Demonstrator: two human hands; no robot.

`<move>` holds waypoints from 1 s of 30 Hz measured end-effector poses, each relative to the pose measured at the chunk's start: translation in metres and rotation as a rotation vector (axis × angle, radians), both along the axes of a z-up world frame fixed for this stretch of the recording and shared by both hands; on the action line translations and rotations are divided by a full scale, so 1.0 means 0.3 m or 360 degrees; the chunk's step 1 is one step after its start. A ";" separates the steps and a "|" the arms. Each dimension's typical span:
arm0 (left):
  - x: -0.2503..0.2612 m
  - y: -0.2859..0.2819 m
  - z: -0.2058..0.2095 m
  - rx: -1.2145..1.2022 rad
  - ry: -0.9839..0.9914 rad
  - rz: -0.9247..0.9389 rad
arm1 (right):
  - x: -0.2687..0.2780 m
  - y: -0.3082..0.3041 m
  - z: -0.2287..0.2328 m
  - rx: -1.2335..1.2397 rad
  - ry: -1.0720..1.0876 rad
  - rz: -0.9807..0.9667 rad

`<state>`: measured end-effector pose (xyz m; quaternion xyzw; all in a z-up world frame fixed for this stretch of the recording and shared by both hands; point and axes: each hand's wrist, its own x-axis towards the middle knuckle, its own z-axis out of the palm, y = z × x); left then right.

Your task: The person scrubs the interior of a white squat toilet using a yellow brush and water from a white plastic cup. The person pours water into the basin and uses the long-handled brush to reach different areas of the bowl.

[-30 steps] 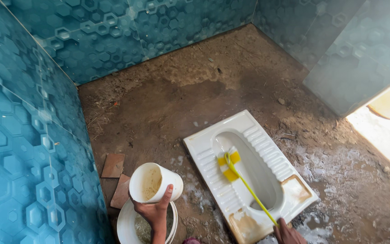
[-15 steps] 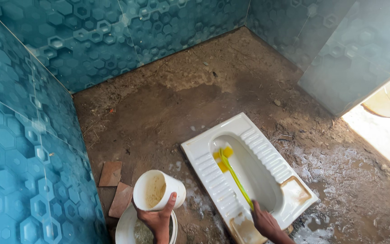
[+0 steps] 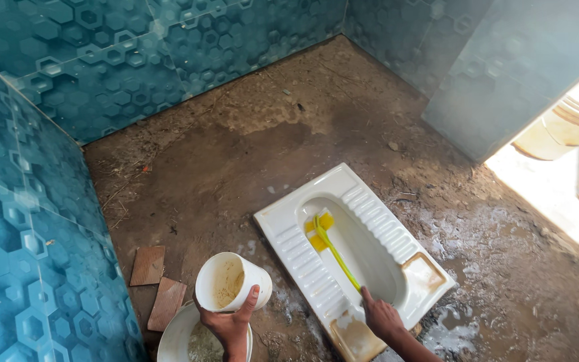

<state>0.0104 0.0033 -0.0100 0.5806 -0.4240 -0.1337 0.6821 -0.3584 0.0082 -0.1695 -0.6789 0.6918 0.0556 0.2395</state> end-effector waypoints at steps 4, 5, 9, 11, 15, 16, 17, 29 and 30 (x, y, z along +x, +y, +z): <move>0.006 -0.019 0.067 -0.0001 0.0050 -0.0069 | -0.136 0.133 0.077 0.0237 0.0191 0.0002; 0.009 -0.028 0.098 -0.0039 0.0014 -0.0074 | -0.184 0.167 0.109 0.0255 0.0177 -0.0041; 0.001 -0.096 0.290 -0.0199 0.0050 -0.0304 | -0.224 0.180 0.179 0.0314 0.0180 -0.0088; -0.029 -0.141 0.410 -0.0242 -0.0012 -0.0308 | -0.159 0.124 0.176 0.0220 0.0173 -0.0058; -0.151 -0.213 0.632 -0.0381 0.0088 -0.0486 | -0.014 -0.007 0.176 0.0117 0.0082 -0.0110; -0.193 -0.231 0.672 -0.0381 0.0087 -0.0485 | 0.024 -0.049 0.176 0.0125 0.0046 -0.0150; -0.238 -0.249 0.705 -0.0387 0.0243 -0.0526 | 0.064 -0.098 0.177 0.0076 0.0006 -0.0176; -0.504 -0.173 0.566 0.0067 -0.0021 -0.0327 | -0.027 0.071 0.175 0.0203 0.0090 -0.0140; -0.481 -0.175 0.554 0.0162 -0.0080 -0.0311 | -0.065 0.134 0.180 0.0272 0.0132 -0.0143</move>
